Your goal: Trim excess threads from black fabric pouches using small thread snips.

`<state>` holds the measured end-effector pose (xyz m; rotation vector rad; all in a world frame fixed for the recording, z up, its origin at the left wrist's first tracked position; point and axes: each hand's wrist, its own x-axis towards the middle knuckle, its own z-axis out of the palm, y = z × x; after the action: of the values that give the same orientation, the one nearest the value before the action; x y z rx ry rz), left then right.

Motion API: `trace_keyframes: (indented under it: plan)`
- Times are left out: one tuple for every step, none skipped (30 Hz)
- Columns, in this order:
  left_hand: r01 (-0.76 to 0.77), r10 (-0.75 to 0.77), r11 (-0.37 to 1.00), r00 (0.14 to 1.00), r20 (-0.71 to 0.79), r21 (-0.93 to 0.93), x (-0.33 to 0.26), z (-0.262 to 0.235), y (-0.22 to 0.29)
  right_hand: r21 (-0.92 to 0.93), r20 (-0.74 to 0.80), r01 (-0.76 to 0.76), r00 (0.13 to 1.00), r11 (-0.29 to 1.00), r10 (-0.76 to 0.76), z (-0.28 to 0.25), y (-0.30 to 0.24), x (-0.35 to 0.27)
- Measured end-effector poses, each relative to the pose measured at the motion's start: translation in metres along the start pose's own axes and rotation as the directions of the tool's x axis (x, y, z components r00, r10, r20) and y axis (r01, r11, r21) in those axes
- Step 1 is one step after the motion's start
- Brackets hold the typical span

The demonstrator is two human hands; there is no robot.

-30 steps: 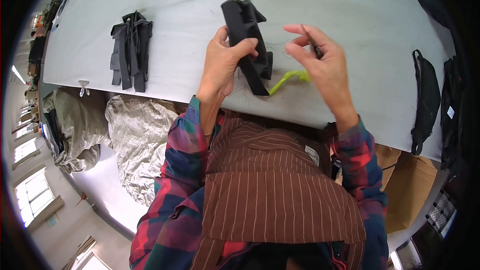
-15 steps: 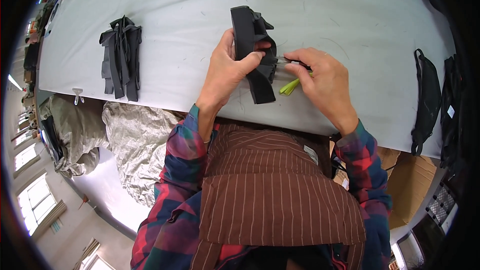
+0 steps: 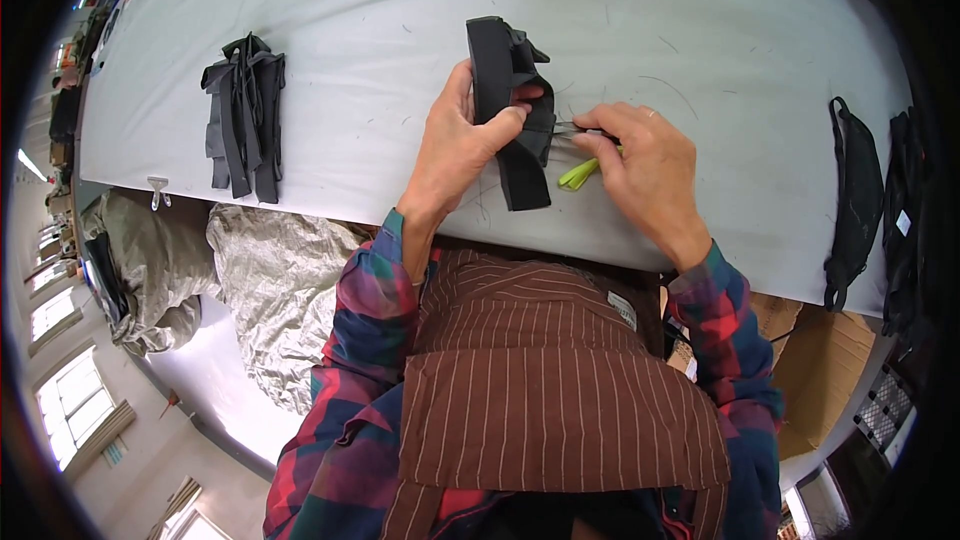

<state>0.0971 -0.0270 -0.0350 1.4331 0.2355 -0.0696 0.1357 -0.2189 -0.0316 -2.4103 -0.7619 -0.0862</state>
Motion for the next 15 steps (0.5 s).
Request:
trace_keyframes:
  plan:
    - [0.007,-0.007,1.0,1.0,-0.004,-0.001,-0.0003,-0.0003,0.0,0.014,0.013,-0.019,1.0,1.0,0.019,-0.0004,0.0006,-0.0004]
    - [0.014,-0.014,1.0,1.0,-0.009,-0.001,-0.0007,-0.0007,0.0,0.027,0.027,-0.039,0.999,0.999,0.038,-0.0005,0.0009,-0.0006]
    - [0.014,-0.014,1.0,1.0,-0.006,-0.004,-0.0003,-0.0006,0.0001,0.024,0.026,-0.04,0.999,0.999,0.039,0.0002,0.0015,-0.0007]
    - [0.006,-0.006,1.0,1.0,0.002,0.007,-0.0003,-0.0005,0.0004,0.028,0.024,-0.042,0.999,0.999,0.041,0.0017,0.002,-0.0009]
    - [-0.003,0.003,1.0,1.0,0.01,0.019,-0.0003,-0.0002,0.0005,0.032,0.021,-0.043,0.999,0.999,0.042,0.0025,0.0021,-0.0009]
    - [-0.003,0.003,1.0,1.0,0.01,0.019,-0.0006,0.0001,0.0004,0.033,0.021,-0.042,0.999,0.999,0.042,0.0029,0.0012,-0.0005]
    - [0.006,-0.006,1.0,1.0,0.001,0.017,-0.0008,0.0007,0.0002,0.029,0.024,-0.045,0.999,0.999,0.045,0.0033,0.0002,-0.0003]
    - [0.015,-0.015,1.0,1.0,-0.007,0.016,-0.0009,0.0009,0.0,0.026,0.026,-0.049,0.999,0.998,0.048,0.0036,-0.0006,-0.0003]
    - [0.015,-0.015,1.0,1.0,-0.008,0.016,-0.0008,0.0007,0.0001,0.027,0.026,-0.049,0.999,0.998,0.048,0.0039,-0.0007,-0.0004]
    - [0.004,-0.004,1.0,1.0,0.002,0.02,-0.0005,0.0005,0.0001,0.025,0.018,-0.041,0.999,0.999,0.041,0.0043,-0.0007,-0.0008]
    - [-0.007,0.007,1.0,1.0,0.013,0.024,-0.0001,0.0004,0.0,0.023,0.01,-0.034,0.999,0.999,0.034,0.0047,-0.0004,-0.0008]
    - [-0.005,0.004,1.0,1.0,0.012,0.026,-0.0004,0.0002,0.0001,0.026,0.011,-0.036,0.999,0.999,0.035,0.0052,-0.0008,-0.0011]
    - [0.003,-0.003,1.0,1.0,0.008,0.021,-0.0003,0.0002,0.0002,0.014,0.004,-0.023,1.0,1.0,0.023,0.0057,-0.0009,-0.001]
    - [0.011,-0.011,1.0,1.0,0.004,0.017,-0.0001,0.0002,0.0003,0.002,-0.002,-0.011,1.0,1.0,0.011,0.0062,-0.001,-0.0008]
    - [0.015,-0.015,1.0,1.0,0.006,0.018,0.0001,0.0001,0.0003,0.004,-0.002,-0.015,1.0,1.0,0.015,0.0067,-0.0012,-0.0005]
